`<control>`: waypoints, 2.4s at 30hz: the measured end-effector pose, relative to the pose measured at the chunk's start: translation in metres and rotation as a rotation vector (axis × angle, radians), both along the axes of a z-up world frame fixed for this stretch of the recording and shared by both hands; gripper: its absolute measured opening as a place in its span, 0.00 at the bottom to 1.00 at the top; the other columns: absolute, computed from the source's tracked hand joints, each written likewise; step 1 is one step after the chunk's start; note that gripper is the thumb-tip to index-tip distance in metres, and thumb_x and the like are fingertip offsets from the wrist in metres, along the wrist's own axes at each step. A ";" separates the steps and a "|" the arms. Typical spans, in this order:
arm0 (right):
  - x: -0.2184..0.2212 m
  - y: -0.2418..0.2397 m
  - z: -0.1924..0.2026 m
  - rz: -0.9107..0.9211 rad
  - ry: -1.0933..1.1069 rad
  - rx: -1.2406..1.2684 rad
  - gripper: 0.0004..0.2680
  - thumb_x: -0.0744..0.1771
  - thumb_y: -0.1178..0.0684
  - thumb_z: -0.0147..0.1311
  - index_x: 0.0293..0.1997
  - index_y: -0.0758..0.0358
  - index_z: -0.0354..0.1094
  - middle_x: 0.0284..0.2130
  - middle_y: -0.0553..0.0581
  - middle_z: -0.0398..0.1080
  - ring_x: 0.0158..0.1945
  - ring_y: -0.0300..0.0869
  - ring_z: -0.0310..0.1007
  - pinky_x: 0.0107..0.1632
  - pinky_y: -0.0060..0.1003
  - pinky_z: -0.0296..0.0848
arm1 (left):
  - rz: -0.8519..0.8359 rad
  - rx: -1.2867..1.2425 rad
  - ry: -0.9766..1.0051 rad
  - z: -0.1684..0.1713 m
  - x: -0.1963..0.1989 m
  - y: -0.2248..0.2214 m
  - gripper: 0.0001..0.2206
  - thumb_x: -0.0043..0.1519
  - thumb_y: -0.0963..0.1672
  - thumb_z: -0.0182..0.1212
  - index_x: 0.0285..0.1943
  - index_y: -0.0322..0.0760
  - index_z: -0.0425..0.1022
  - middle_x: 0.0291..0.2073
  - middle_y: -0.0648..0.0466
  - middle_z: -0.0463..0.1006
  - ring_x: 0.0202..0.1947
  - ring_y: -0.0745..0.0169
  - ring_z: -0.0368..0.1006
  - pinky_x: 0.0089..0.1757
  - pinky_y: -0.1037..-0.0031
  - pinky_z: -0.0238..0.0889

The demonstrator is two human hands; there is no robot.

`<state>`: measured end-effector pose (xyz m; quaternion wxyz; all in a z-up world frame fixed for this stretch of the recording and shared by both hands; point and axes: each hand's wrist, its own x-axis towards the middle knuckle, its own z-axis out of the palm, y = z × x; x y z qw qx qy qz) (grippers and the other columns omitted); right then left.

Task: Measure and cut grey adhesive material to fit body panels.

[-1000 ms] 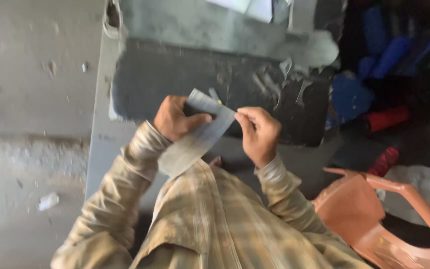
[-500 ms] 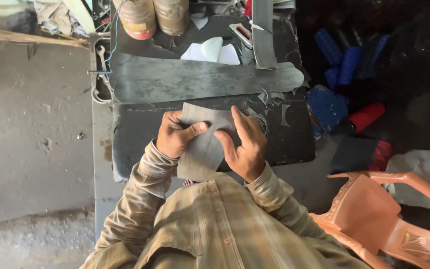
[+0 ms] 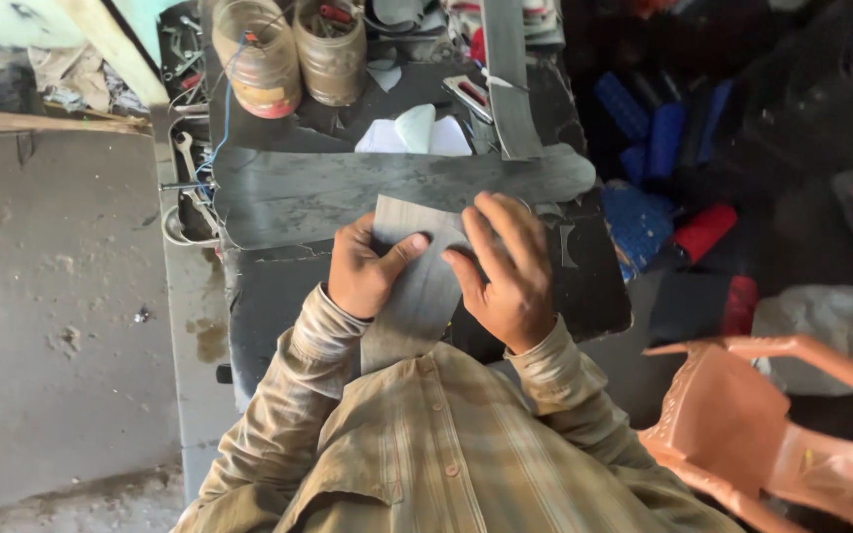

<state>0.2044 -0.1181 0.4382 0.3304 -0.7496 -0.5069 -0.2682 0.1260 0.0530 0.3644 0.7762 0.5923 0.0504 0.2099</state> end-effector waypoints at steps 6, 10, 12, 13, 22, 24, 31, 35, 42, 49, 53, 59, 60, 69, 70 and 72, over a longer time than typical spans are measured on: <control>0.009 0.018 -0.004 0.185 0.054 -0.114 0.18 0.66 0.56 0.65 0.59 0.76 0.67 0.52 0.67 0.71 0.54 0.59 0.72 0.56 0.49 0.72 | 0.284 0.268 -0.277 0.016 -0.016 -0.002 0.28 0.61 0.37 0.69 0.70 0.34 0.62 0.54 0.50 0.76 0.53 0.64 0.74 0.54 0.74 0.66; 0.017 0.028 -0.005 0.227 0.049 -0.122 0.15 0.66 0.57 0.64 0.57 0.75 0.68 0.48 0.66 0.73 0.47 0.57 0.73 0.50 0.47 0.72 | 0.368 0.402 -0.198 0.002 -0.012 0.005 0.26 0.60 0.38 0.72 0.66 0.36 0.66 0.48 0.49 0.79 0.45 0.63 0.74 0.47 0.74 0.68; 0.023 0.030 -0.001 0.254 0.074 -0.159 0.12 0.66 0.58 0.63 0.53 0.74 0.70 0.42 0.64 0.75 0.39 0.54 0.73 0.43 0.45 0.72 | 0.349 0.400 -0.182 0.004 -0.008 0.008 0.23 0.60 0.38 0.73 0.63 0.37 0.67 0.43 0.52 0.80 0.39 0.67 0.75 0.43 0.76 0.69; 0.030 0.031 -0.002 0.259 0.074 -0.162 0.12 0.66 0.58 0.63 0.53 0.74 0.70 0.42 0.64 0.75 0.39 0.54 0.73 0.43 0.45 0.72 | 0.354 0.397 -0.180 0.004 -0.005 0.010 0.23 0.60 0.38 0.73 0.63 0.37 0.67 0.43 0.52 0.80 0.39 0.67 0.75 0.43 0.76 0.69; 0.079 0.022 0.003 0.372 0.379 -0.288 0.12 0.66 0.54 0.65 0.47 0.73 0.72 0.37 0.61 0.74 0.38 0.50 0.74 0.42 0.41 0.72 | 0.223 0.151 -0.067 0.005 0.015 0.008 0.25 0.60 0.40 0.72 0.63 0.36 0.63 0.38 0.55 0.80 0.38 0.72 0.76 0.40 0.78 0.70; 0.091 0.018 0.010 0.573 1.051 -0.334 0.15 0.66 0.51 0.62 0.53 0.71 0.69 0.43 0.58 0.75 0.45 0.41 0.75 0.48 0.35 0.73 | 0.152 0.047 -0.068 -0.005 0.021 0.008 0.20 0.60 0.40 0.72 0.58 0.32 0.67 0.39 0.55 0.80 0.41 0.71 0.76 0.42 0.76 0.71; 0.132 -0.003 -0.030 0.531 1.519 -0.431 0.08 0.68 0.53 0.58 0.42 0.72 0.73 0.33 0.57 0.76 0.37 0.40 0.75 0.44 0.34 0.74 | -0.096 -0.038 0.072 -0.002 0.024 0.027 0.11 0.62 0.43 0.67 0.47 0.28 0.79 0.34 0.56 0.83 0.36 0.74 0.76 0.39 0.77 0.71; 0.143 0.023 -0.012 0.668 0.880 -0.587 0.08 0.67 0.55 0.59 0.36 0.72 0.73 0.33 0.59 0.76 0.37 0.45 0.77 0.42 0.34 0.73 | -0.262 -0.059 0.040 -0.017 0.032 0.029 0.11 0.63 0.44 0.68 0.46 0.27 0.81 0.33 0.58 0.81 0.34 0.76 0.70 0.38 0.78 0.67; 0.136 0.047 0.024 0.885 0.626 -0.594 0.12 0.67 0.47 0.60 0.40 0.70 0.71 0.38 0.61 0.74 0.39 0.49 0.76 0.43 0.38 0.72 | -0.252 -0.029 0.045 -0.001 0.035 0.033 0.11 0.61 0.44 0.69 0.45 0.28 0.81 0.32 0.60 0.82 0.34 0.78 0.71 0.38 0.78 0.69; 0.152 0.044 -0.020 0.883 0.742 -0.733 0.13 0.69 0.48 0.57 0.28 0.67 0.68 0.30 0.58 0.73 0.33 0.47 0.73 0.38 0.37 0.70 | -0.313 -0.007 0.029 -0.012 0.036 0.026 0.12 0.59 0.45 0.71 0.43 0.28 0.82 0.29 0.60 0.80 0.31 0.77 0.70 0.36 0.77 0.67; 0.155 0.051 -0.048 1.133 0.926 -0.551 0.13 0.70 0.50 0.58 0.27 0.65 0.66 0.35 0.58 0.75 0.38 0.48 0.75 0.43 0.40 0.72 | -0.326 0.014 0.071 -0.019 0.039 0.031 0.13 0.58 0.46 0.73 0.39 0.28 0.83 0.24 0.61 0.77 0.27 0.77 0.67 0.32 0.77 0.64; 0.154 0.034 -0.045 1.162 1.030 -0.512 0.15 0.70 0.47 0.58 0.28 0.67 0.66 0.35 0.61 0.76 0.36 0.47 0.75 0.42 0.39 0.71 | -0.415 0.044 0.045 -0.015 0.039 0.026 0.14 0.58 0.47 0.72 0.38 0.28 0.82 0.23 0.62 0.76 0.26 0.76 0.66 0.31 0.76 0.63; 0.155 0.029 -0.041 1.136 1.028 -0.580 0.15 0.70 0.46 0.58 0.28 0.68 0.67 0.35 0.62 0.76 0.34 0.46 0.74 0.39 0.38 0.70 | -0.427 0.041 0.033 -0.013 0.037 0.023 0.14 0.57 0.47 0.72 0.39 0.28 0.82 0.24 0.63 0.76 0.27 0.76 0.67 0.31 0.77 0.63; 0.129 -0.012 -0.009 0.763 0.865 -0.786 0.15 0.72 0.45 0.49 0.35 0.71 0.68 0.23 0.54 0.64 0.26 0.36 0.61 0.32 0.33 0.60 | -0.363 0.049 0.012 0.003 0.016 -0.006 0.12 0.60 0.46 0.72 0.42 0.29 0.83 0.27 0.58 0.81 0.30 0.75 0.70 0.34 0.75 0.67; 0.118 -0.013 -0.004 0.774 0.858 -0.787 0.15 0.72 0.45 0.49 0.35 0.71 0.68 0.23 0.54 0.64 0.26 0.36 0.61 0.32 0.33 0.60 | -0.352 0.055 0.012 0.009 0.011 -0.012 0.12 0.60 0.46 0.72 0.42 0.29 0.83 0.27 0.58 0.81 0.30 0.75 0.70 0.34 0.75 0.67; 0.098 -0.015 0.009 0.469 0.764 -0.621 0.11 0.71 0.51 0.53 0.37 0.72 0.71 0.21 0.53 0.66 0.24 0.34 0.62 0.30 0.31 0.60 | -0.049 0.167 0.092 0.025 0.002 -0.023 0.19 0.59 0.45 0.74 0.54 0.29 0.74 0.27 0.52 0.82 0.27 0.66 0.75 0.32 0.72 0.68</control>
